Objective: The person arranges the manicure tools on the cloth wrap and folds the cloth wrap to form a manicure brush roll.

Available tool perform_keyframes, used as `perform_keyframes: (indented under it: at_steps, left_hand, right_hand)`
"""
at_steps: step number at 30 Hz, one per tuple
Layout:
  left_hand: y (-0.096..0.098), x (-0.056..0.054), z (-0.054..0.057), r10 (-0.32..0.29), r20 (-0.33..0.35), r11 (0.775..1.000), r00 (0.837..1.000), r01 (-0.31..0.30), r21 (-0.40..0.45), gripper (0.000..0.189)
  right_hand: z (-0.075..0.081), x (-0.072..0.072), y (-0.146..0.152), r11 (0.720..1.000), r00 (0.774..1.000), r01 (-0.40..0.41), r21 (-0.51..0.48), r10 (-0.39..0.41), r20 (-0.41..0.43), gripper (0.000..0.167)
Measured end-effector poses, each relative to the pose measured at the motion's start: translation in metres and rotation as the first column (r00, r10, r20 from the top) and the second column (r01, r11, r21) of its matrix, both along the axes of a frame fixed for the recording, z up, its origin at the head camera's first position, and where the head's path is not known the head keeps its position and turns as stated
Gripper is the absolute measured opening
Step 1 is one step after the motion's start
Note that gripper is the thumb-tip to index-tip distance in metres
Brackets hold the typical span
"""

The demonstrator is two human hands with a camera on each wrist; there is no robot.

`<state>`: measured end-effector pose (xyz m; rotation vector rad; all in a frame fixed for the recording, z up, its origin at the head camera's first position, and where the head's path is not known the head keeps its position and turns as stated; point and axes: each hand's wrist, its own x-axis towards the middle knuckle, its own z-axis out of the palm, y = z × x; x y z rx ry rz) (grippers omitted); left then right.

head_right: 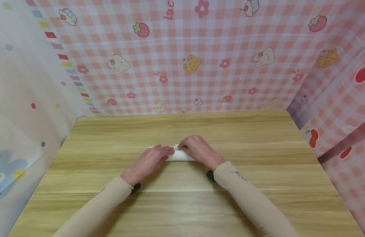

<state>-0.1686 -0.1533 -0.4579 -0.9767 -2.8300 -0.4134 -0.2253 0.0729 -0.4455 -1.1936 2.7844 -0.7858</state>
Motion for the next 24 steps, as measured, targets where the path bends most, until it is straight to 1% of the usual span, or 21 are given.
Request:
perform_keyframes:
  at_steps: [4, 11, 15, 19, 24]
  left_hand:
    - [0.0021, -0.0012, 0.0002, 0.006, 0.011, 1.0, 1.0, -0.006, 0.015, 0.033]
    - [0.0049, -0.0027, 0.0006, 0.003, 0.006, 1.0, 1.0, -0.003, 0.022, 0.033]
    - [0.0046, -0.0019, 0.0013, 0.004, 0.003, 1.0, 1.0, -0.004, 0.03, 0.032]
    - [0.0039, -0.0017, 0.0011, 0.004, -0.01, 0.999, 1.0, -0.004, 0.052, 0.031]
    - [0.0043, -0.0018, 0.0002, 0.003, -0.005, 0.998, 1.0, -0.003, 0.059, 0.03]
  right_hand:
    - [0.0015, -0.0006, 0.0016, 1.0, 1.0, -0.009, -0.003, 0.009, -0.009, 0.013]
    - [-0.0012, -0.0025, 0.004, 1.0, 0.999, -0.013, -0.005, 0.013, -0.035, 0.011]
    - [-0.0016, -0.0001, 0.0024, 0.999, 0.996, -0.033, 0.031, 0.035, -0.08, 0.011]
    - [0.001, 0.0022, -0.0021, 0.996, 0.988, -0.054, 0.073, 0.064, -0.138, 0.01]
    - [0.0051, 0.0042, -0.0059, 0.986, 0.978, -0.068, 0.149, 0.095, -0.183, 0.011]
